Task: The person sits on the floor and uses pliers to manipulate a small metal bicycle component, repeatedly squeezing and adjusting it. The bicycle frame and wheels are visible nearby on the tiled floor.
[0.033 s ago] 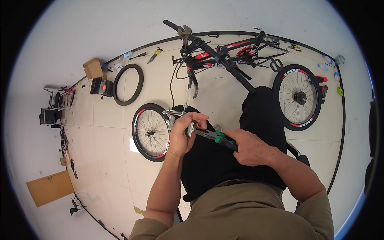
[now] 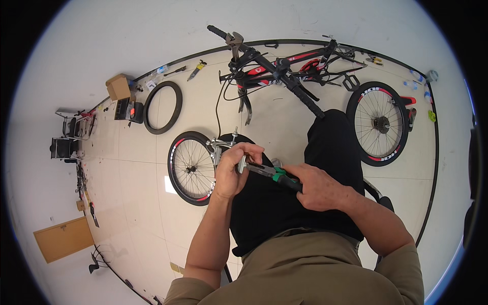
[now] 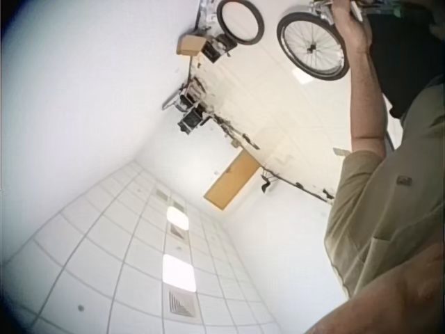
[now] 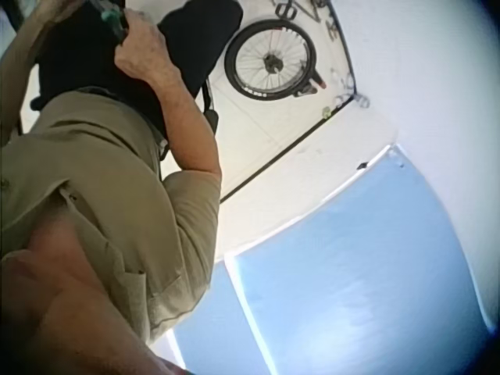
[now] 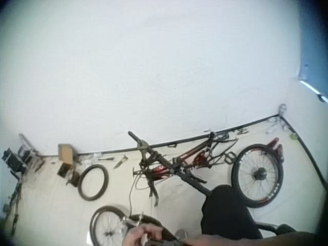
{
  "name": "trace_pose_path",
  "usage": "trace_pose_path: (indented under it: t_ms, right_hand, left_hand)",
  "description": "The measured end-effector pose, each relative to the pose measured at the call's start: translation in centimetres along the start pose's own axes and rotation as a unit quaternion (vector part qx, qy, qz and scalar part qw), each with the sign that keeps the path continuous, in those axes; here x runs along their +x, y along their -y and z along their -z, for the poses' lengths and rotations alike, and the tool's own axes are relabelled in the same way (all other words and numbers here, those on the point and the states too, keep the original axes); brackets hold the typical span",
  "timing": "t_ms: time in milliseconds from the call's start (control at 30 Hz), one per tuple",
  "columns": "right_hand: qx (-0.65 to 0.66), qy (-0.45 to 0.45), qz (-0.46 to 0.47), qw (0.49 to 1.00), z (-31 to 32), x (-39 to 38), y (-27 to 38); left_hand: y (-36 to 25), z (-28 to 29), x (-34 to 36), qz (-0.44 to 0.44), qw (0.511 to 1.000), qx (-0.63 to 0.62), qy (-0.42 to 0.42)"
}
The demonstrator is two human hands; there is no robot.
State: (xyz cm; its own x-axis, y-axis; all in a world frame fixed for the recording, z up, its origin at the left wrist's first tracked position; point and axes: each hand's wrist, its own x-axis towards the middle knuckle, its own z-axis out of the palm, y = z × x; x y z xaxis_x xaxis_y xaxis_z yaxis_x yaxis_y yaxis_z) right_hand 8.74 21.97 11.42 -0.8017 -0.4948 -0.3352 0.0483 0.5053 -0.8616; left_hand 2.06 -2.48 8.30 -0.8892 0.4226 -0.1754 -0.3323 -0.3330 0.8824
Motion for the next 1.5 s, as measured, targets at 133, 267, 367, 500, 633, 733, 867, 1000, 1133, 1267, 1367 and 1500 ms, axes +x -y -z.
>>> trace_pose_path:
  t_ms: [133, 267, 367, 500, 633, 733, 867, 1000, 1133, 1267, 1367, 1500]
  right_hand:
    - [-0.002, -0.005, 0.018, 1.0, -0.1, 0.1, -0.4]
    - [-0.006, -0.014, 0.024, 1.0, -0.3, 0.0, -0.9]
    - [-0.014, -0.017, 0.023, 0.999, -0.3, 0.0, -0.8]
    - [-0.024, -0.018, 0.017, 0.999, -0.3, 0.0, -0.6]
    - [-0.022, -0.015, 0.015, 1.0, -0.3, 0.0, -0.5]
    - [-0.016, 0.0, 0.004, 1.0, -0.1, -0.1, -0.3]
    - [0.007, 0.039, -0.029, 0.999, 1.0, -0.3, 0.6]
    - [0.031, 0.055, 0.003, 0.998, 1.4, -0.4, 0.5]
    - [0.084, 0.143, -0.052, 0.985, 2.8, 0.2, 1.2]
    - [0.119, 0.148, -0.054, 0.98, 2.3, 0.6, 0.9]
    - [0.121, 0.075, -0.003, 0.99, 0.3, 0.4, -0.4]
    - [0.118, 0.068, 0.007, 0.991, 1.1, 0.2, -0.3]
  left_hand:
    - [0.1, -0.2, -0.1, -0.002, 1.0, 0.02, -0.022]
    - [0.2, -0.8, 0.0, -0.021, 0.996, 0.086, -0.031]
    - [0.9, -0.8, 0.2, -0.048, 0.991, 0.114, -0.049]
    - [1.9, -1.0, 0.4, -0.081, 0.99, 0.075, -0.09]
    - [2.0, -0.7, 0.5, -0.075, 0.992, 0.072, -0.071]
    - [1.3, -0.4, 0.3, -0.053, 0.988, 0.13, -0.059]
    - [0.6, -1.1, 0.4, -0.044, 0.994, 0.088, -0.041]
    - [0.2, -1.1, 0.2, -0.037, 0.998, 0.047, -0.004]
    - [0.1, -0.7, 0.0, -0.028, 0.999, 0.024, 0.026]
    - [0.4, -0.7, 0.2, -0.028, 0.998, 0.044, -0.024]
    - [0.0, -1.2, 0.8, -0.03, 0.998, 0.01, -0.052]
    - [-0.4, -0.9, 0.7, -0.022, 0.997, -0.002, -0.077]
